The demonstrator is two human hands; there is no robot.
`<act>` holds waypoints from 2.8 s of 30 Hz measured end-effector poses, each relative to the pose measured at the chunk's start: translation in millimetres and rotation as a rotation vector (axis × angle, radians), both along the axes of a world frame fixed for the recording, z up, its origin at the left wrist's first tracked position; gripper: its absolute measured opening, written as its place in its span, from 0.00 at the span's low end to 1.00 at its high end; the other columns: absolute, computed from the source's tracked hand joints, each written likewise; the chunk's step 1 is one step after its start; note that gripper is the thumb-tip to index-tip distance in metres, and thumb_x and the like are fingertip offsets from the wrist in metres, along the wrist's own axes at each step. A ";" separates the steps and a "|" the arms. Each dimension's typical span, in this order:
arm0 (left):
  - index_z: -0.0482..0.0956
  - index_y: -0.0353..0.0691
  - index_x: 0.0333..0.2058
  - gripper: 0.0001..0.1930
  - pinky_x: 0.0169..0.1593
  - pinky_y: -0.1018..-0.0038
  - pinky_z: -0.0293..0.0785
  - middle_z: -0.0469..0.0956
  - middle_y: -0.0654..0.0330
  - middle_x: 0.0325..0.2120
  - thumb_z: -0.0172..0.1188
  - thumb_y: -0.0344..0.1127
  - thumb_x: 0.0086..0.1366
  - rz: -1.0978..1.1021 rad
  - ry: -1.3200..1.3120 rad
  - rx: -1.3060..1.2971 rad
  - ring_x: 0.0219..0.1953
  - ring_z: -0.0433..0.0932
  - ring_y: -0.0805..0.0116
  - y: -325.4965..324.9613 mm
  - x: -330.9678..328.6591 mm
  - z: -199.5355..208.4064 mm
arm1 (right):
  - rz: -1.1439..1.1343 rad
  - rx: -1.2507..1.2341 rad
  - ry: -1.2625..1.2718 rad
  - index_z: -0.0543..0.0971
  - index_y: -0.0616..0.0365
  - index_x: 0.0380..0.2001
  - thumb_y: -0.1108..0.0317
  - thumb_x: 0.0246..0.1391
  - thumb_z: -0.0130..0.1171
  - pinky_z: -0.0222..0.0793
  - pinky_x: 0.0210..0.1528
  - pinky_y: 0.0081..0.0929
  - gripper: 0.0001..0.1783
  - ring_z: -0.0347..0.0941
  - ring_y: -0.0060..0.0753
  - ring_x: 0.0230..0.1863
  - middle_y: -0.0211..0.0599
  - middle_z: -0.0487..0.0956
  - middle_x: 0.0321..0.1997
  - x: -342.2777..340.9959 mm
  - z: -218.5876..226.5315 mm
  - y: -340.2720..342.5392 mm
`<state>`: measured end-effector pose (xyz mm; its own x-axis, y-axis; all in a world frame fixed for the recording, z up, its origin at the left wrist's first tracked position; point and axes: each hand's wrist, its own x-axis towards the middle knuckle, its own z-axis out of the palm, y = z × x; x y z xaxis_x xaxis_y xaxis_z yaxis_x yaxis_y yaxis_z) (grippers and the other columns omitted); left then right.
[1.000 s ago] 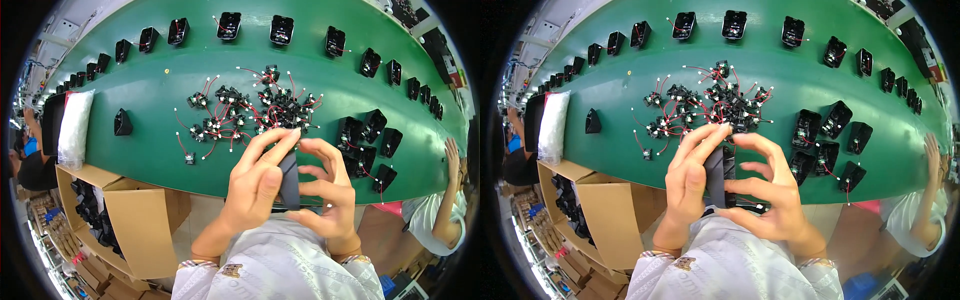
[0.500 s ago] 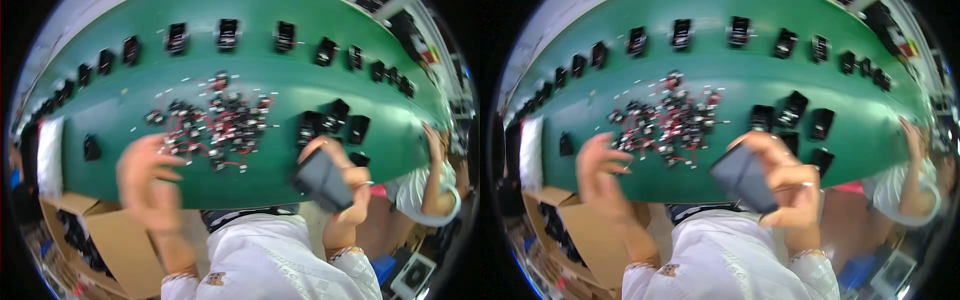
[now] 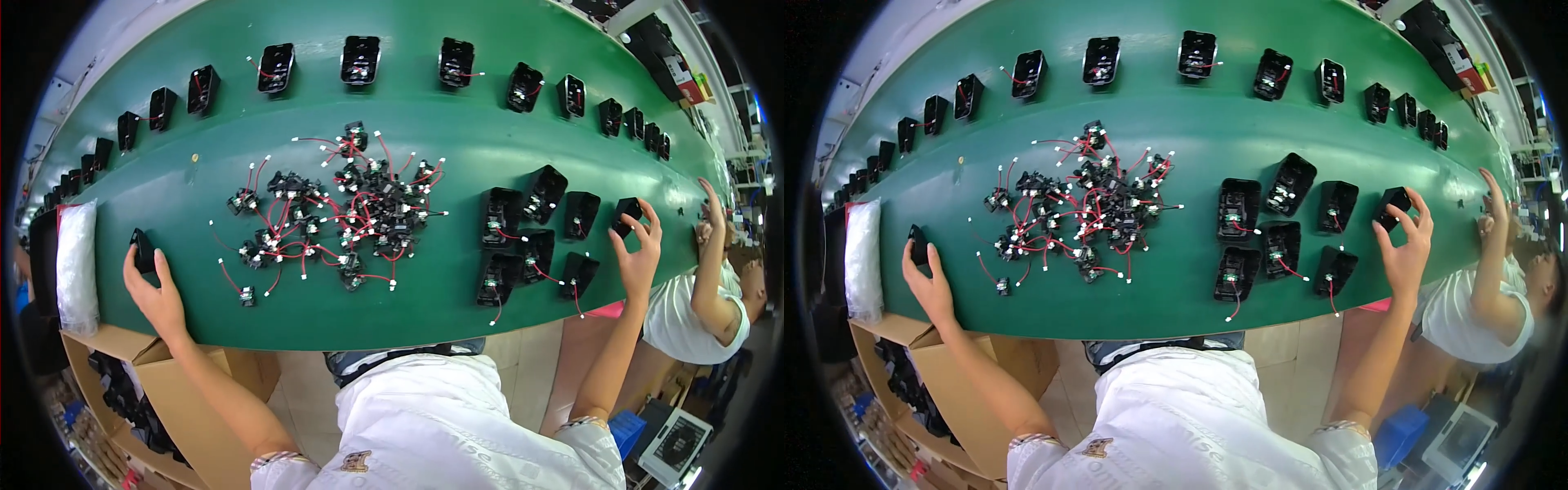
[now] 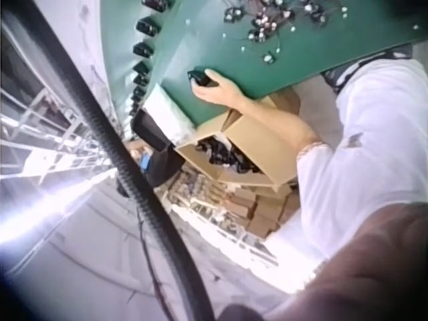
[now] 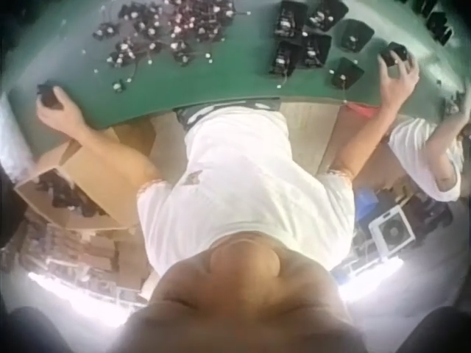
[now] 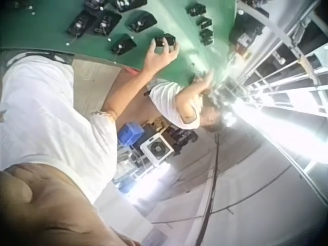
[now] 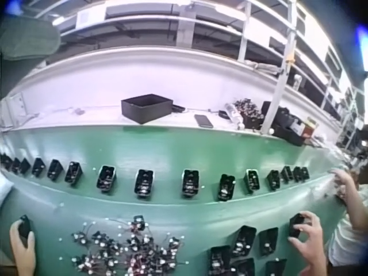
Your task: The person assembles electronic components and wires into plastic housings by hand, taking parts from cardboard boxes and fitting them together.
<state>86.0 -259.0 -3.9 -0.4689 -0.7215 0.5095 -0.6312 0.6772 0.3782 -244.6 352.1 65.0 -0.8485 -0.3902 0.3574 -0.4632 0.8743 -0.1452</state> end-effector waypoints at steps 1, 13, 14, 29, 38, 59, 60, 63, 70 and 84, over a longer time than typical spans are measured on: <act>0.71 0.34 0.56 0.24 0.62 0.62 0.62 0.72 0.47 0.54 0.58 0.43 0.68 0.029 -0.003 0.032 0.58 0.70 0.51 6.9 -2.8 3.3 | 0.013 -0.006 -0.009 0.82 0.62 0.42 0.76 0.43 0.69 0.64 0.63 0.37 0.18 0.67 0.42 0.63 0.40 0.70 0.64 -0.8 -2.4 1.5; 0.68 0.29 0.54 0.19 0.55 0.72 0.69 0.72 0.49 0.53 0.55 0.37 0.72 0.020 0.438 0.394 0.52 0.75 0.62 13.4 16.9 2.3 | 0.034 0.019 0.010 0.76 0.62 0.52 0.74 0.49 0.61 0.59 0.66 0.38 0.24 0.64 0.43 0.66 0.45 0.69 0.66 70.2 62.5 -35.5; 0.68 0.29 0.54 0.19 0.55 0.72 0.69 0.72 0.49 0.53 0.55 0.37 0.72 0.017 0.429 0.389 0.52 0.75 0.62 19.3 15.4 3.3 | 0.056 -0.423 -0.019 0.77 0.65 0.50 0.74 0.50 0.60 0.62 0.63 0.36 0.21 0.67 0.42 0.63 0.48 0.72 0.62 91.9 59.1 -61.4; 0.77 0.40 0.47 0.34 0.53 0.62 0.74 0.72 0.44 0.53 0.76 0.26 0.35 -0.763 0.201 0.569 0.53 0.75 0.50 208.6 -16.4 30.4 | 0.371 -0.463 -0.608 0.80 0.62 0.36 0.72 0.44 0.74 0.62 0.18 0.15 0.16 0.67 0.14 0.14 0.28 0.76 0.17 165.8 -9.5 -274.9; 0.77 0.43 0.53 0.38 0.52 0.59 0.73 0.66 0.49 0.59 0.69 0.23 0.36 -0.990 0.036 0.615 0.51 0.72 0.48 207.0 -35.4 34.7 | 0.392 -0.451 -0.581 0.79 0.60 0.36 0.76 0.43 0.71 0.58 0.17 0.17 0.15 0.62 0.16 0.13 0.26 0.72 0.16 166.0 -20.5 -283.0; 0.76 0.40 0.50 0.35 0.51 0.61 0.73 0.71 0.51 0.55 0.68 0.28 0.34 -0.924 0.021 0.594 0.48 0.73 0.51 208.7 -51.6 31.3 | 0.459 -0.543 -0.622 0.80 0.61 0.30 0.82 0.43 0.66 0.71 0.25 0.19 0.09 0.78 0.22 0.28 0.37 0.79 0.36 157.4 -22.2 -250.3; 0.75 0.39 0.49 0.36 0.51 0.61 0.72 0.71 0.51 0.55 0.70 0.26 0.34 -0.911 0.082 0.617 0.48 0.73 0.52 207.4 -50.8 29.9 | 0.526 -0.565 -0.619 0.80 0.61 0.31 0.82 0.42 0.66 0.71 0.26 0.19 0.10 0.79 0.24 0.30 0.37 0.80 0.37 155.7 -25.4 -247.4; 0.72 0.39 0.50 0.38 0.48 0.65 0.74 0.73 0.48 0.51 0.77 0.28 0.34 -0.895 0.140 0.596 0.47 0.75 0.55 210.9 -50.5 27.8 | 0.582 -0.675 -0.683 0.82 0.62 0.31 0.83 0.42 0.67 0.71 0.27 0.19 0.11 0.79 0.26 0.32 0.38 0.80 0.37 154.8 -22.2 -244.9; 0.67 0.40 0.57 0.46 0.46 0.68 0.77 0.74 0.46 0.49 0.82 0.32 0.37 -0.829 0.253 0.568 0.49 0.76 0.55 218.1 -59.6 27.7 | 0.654 -0.818 -0.874 0.84 0.64 0.34 0.85 0.41 0.67 0.70 0.31 0.18 0.13 0.75 0.24 0.29 0.38 0.79 0.34 144.2 -10.1 -236.2; 0.62 0.34 0.60 0.53 0.57 0.63 0.73 0.71 0.37 0.55 0.85 0.38 0.35 -1.038 0.524 1.052 0.59 0.73 0.50 213.6 -65.0 28.8 | 0.670 -0.647 -0.814 0.82 0.64 0.28 0.83 0.37 0.70 0.76 0.30 0.22 0.11 0.82 0.33 0.28 0.40 0.83 0.26 144.0 5.2 -229.2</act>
<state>21.0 -45.4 24.9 -0.9063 -0.3306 0.2633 0.2733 0.0166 0.9618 -100.6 122.9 70.2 -0.6152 -0.7810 0.1077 -0.3638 0.1600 -0.9176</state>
